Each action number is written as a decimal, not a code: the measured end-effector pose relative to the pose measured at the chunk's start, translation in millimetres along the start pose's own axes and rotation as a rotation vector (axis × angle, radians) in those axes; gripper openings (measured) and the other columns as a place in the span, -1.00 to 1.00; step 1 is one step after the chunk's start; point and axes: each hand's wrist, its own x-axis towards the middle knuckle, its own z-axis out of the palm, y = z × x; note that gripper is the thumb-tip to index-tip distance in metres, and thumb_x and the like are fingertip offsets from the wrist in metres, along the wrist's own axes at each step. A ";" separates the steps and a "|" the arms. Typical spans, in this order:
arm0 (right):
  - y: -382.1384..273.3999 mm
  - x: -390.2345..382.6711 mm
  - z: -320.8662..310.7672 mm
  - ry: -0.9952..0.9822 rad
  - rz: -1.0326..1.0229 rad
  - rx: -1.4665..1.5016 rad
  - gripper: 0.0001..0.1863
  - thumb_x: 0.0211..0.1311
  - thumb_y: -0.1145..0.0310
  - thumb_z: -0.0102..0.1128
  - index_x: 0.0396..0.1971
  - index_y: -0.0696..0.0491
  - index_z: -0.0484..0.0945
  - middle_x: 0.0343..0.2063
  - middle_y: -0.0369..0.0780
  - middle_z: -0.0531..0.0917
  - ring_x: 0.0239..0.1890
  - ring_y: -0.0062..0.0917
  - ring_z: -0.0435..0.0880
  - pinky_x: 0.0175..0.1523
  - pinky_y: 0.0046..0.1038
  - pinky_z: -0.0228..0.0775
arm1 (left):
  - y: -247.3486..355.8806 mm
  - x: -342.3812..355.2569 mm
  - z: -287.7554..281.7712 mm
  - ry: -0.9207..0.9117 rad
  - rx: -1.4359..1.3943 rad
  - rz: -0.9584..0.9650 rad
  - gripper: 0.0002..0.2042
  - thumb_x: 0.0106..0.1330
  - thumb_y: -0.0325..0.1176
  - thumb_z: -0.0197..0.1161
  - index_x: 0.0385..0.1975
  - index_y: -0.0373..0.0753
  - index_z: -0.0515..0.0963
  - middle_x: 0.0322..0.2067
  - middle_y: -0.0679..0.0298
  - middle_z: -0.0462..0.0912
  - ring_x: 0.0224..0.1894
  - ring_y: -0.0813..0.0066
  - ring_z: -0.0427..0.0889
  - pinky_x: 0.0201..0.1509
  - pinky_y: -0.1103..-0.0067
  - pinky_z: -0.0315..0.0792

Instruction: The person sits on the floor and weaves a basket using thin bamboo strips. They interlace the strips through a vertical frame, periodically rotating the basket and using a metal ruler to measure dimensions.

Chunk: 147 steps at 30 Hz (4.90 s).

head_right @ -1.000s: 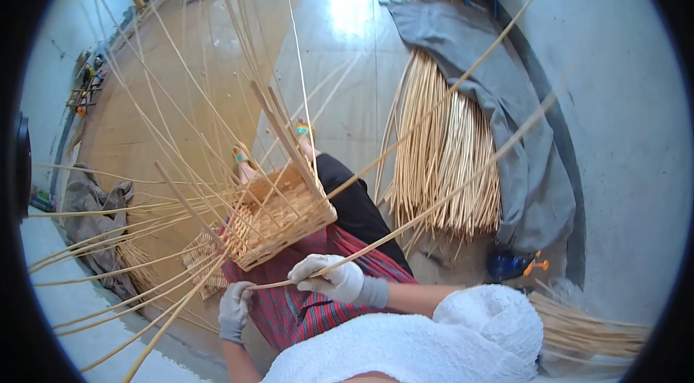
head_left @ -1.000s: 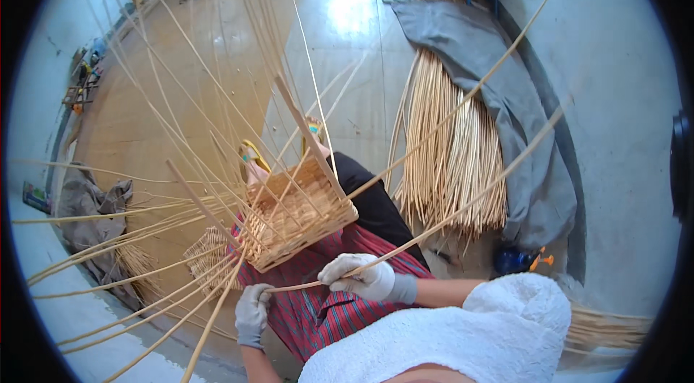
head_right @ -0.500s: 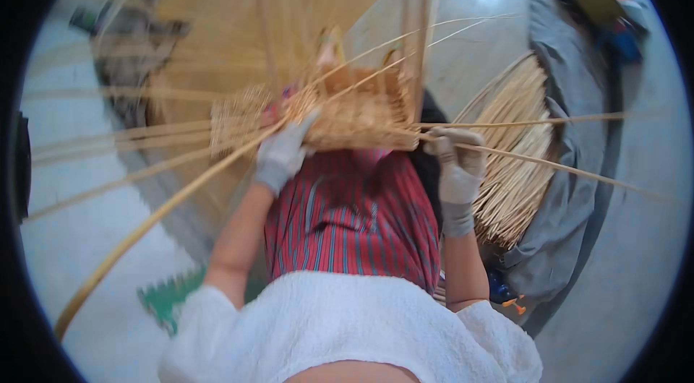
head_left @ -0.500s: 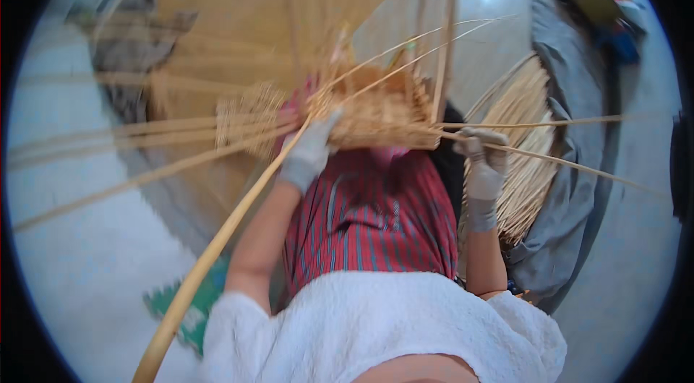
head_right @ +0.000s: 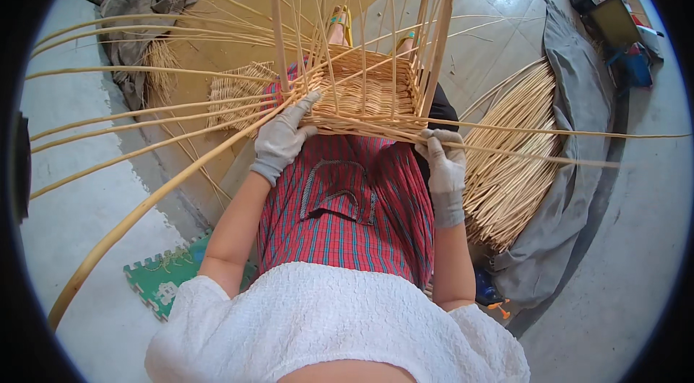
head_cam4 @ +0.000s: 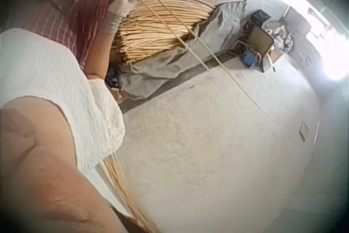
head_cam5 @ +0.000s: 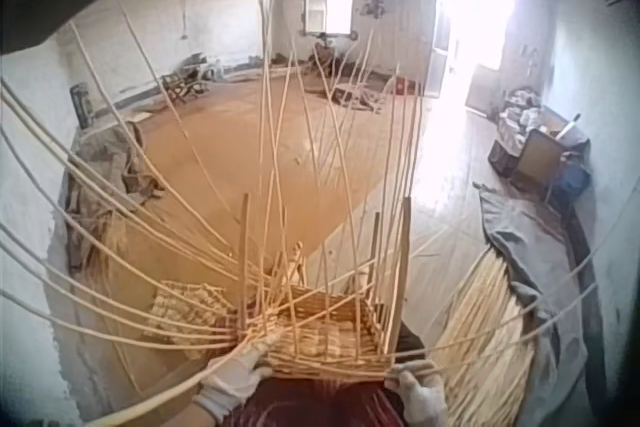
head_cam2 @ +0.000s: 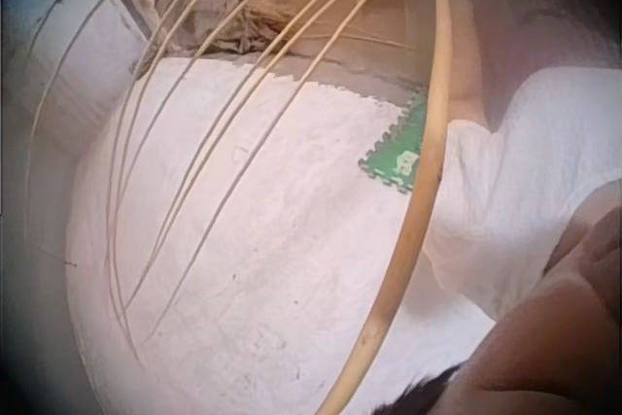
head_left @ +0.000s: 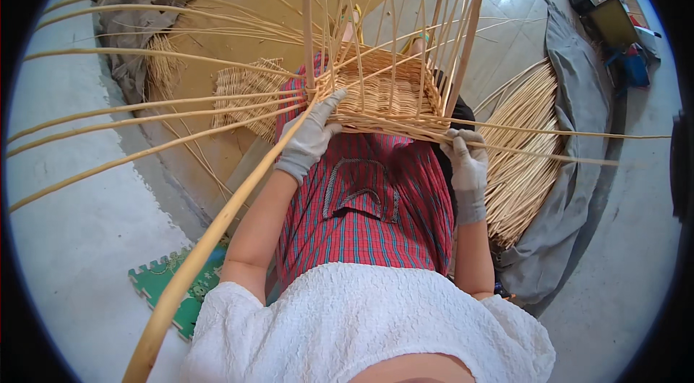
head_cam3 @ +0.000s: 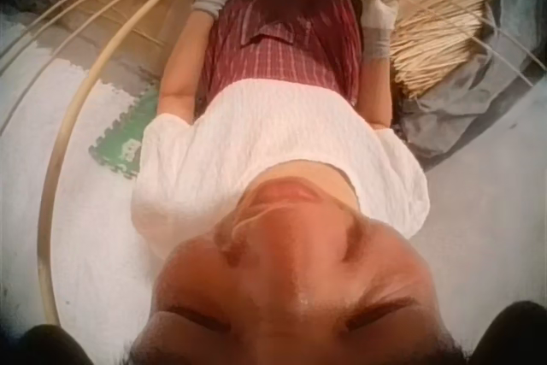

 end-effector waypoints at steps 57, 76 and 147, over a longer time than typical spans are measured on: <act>-77.0 149.6 90.2 -0.149 -0.777 -1.112 -0.51 0.28 0.45 0.28 0.24 0.00 0.54 -0.06 -0.11 0.70 -0.07 -0.35 0.74 -0.02 -0.35 0.60 | 129.9 86.6 100.4 -0.393 -0.464 -0.288 -0.65 0.51 -0.05 0.05 -0.16 -0.24 0.57 -0.48 0.07 0.65 -0.61 0.28 0.65 -0.41 0.35 0.53; -141.3 157.1 14.7 -0.336 -1.085 -1.797 -0.14 0.15 0.15 0.35 0.49 -0.17 0.24 0.46 -0.03 0.24 0.51 -0.11 0.19 0.53 -0.10 0.08 | 128.8 54.6 137.7 0.329 0.430 0.525 -0.02 0.16 -0.14 0.47 0.54 -0.28 0.04 0.42 0.15 0.32 0.45 0.22 0.32 0.58 0.29 0.08; -16.0 113.6 50.3 0.154 -0.129 -1.311 -0.71 0.24 0.26 0.27 -0.10 0.04 0.56 -0.21 -0.03 0.75 -0.19 -0.08 0.76 -0.11 -0.09 0.59 | 137.0 236.3 1.3 0.387 -0.839 0.364 -0.73 0.45 -0.22 0.31 -0.14 -0.35 0.64 -0.28 0.03 0.71 -0.19 0.24 0.70 0.00 0.44 0.57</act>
